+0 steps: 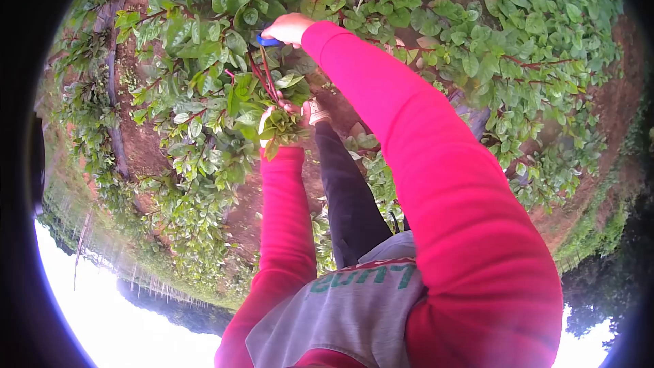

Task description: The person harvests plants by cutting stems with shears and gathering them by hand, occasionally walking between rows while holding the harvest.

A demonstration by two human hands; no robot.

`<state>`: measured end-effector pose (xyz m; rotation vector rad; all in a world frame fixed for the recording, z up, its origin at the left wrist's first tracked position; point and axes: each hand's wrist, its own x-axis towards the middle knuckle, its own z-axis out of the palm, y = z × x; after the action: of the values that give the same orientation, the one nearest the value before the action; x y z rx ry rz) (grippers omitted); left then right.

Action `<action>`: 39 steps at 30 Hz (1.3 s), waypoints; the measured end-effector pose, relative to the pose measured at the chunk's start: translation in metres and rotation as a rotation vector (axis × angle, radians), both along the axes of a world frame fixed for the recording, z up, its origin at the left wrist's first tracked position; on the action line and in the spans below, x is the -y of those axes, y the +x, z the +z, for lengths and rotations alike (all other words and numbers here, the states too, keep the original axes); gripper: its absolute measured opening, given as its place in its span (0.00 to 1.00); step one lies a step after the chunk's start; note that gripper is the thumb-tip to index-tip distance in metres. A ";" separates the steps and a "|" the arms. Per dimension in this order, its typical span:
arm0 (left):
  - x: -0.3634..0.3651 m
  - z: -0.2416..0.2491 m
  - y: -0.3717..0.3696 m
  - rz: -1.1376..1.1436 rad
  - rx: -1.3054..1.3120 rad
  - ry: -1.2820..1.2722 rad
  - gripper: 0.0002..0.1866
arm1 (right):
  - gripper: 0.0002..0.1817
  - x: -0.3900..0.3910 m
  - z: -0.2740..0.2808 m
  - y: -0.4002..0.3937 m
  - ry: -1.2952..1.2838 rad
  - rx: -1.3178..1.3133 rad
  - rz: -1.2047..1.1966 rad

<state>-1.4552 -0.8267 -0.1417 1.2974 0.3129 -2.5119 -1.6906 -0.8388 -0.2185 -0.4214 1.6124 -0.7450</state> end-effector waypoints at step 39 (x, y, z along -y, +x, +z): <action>-0.203 0.075 -0.103 -0.995 -0.082 0.510 0.13 | 0.20 -0.566 0.110 -0.115 0.490 -0.966 -1.369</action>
<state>-1.5585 -0.6232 -0.0665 1.8820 0.4163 -3.4642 -1.8060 -0.2725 -0.1085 0.9699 2.8966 -1.1334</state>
